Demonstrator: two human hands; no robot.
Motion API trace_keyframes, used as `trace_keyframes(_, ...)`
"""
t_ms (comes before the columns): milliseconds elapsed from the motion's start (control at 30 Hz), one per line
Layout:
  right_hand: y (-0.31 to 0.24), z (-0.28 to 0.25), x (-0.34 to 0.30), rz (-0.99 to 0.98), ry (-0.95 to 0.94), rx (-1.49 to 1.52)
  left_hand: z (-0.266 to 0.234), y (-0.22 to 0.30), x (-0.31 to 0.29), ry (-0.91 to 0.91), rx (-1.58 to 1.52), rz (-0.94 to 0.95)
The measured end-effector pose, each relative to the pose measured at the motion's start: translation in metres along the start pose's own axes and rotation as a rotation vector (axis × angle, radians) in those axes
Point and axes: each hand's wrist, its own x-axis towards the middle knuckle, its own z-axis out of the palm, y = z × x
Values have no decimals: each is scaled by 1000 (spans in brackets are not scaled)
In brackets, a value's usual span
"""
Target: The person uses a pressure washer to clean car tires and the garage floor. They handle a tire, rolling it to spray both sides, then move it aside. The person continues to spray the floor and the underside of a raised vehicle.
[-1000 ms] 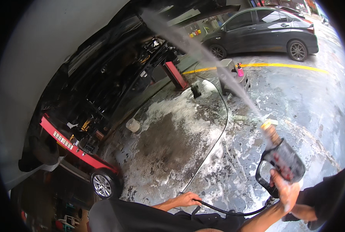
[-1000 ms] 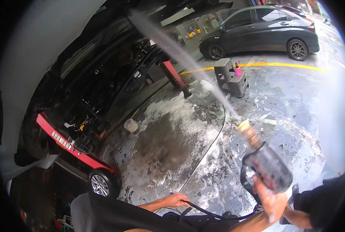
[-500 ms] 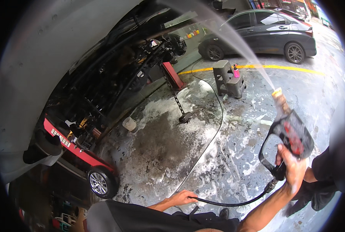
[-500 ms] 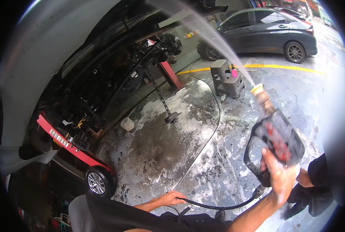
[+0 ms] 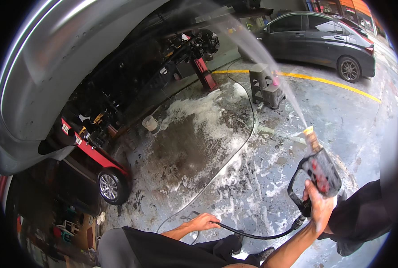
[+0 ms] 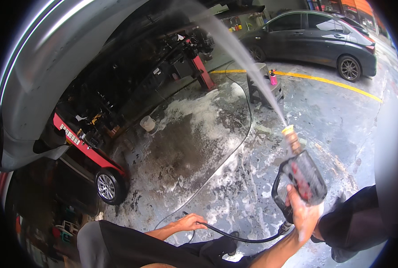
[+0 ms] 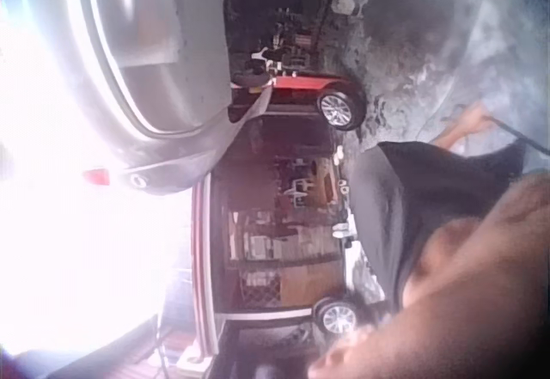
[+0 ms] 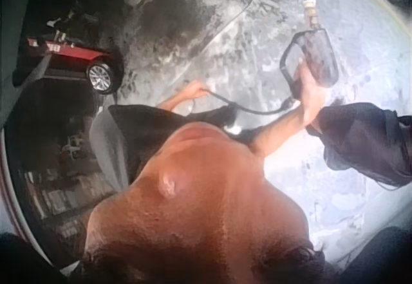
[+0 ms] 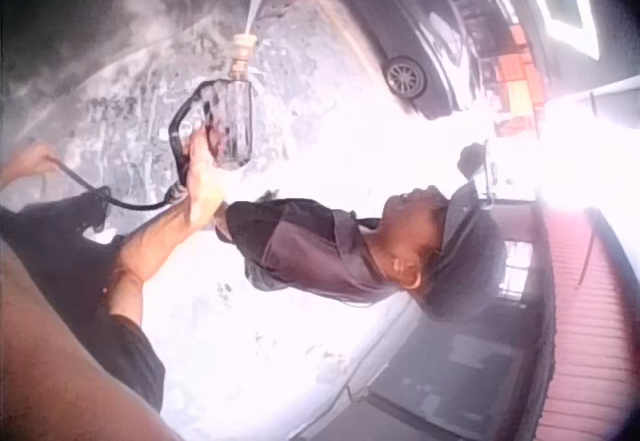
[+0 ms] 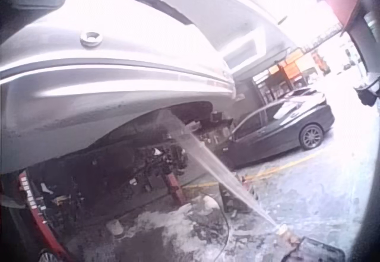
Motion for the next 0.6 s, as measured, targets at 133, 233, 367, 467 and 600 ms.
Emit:
trace_keyframes(133,10,-9,18,-176,260,-303,20,14,-9,92,-33,-53)
trace_keyframes(233,15,-4,50,-299,322,-416,29,27,-12,182,-89,-59)
trace_keyframes(367,-2,27,94,-314,167,-379,36,43,-24,233,-87,-148)
trace_keyframes(467,-7,47,122,-269,-19,-235,31,64,-25,227,-149,-227)
trace_keyframes(600,-22,69,133,-341,23,-329,28,68,-19,278,-140,-232)
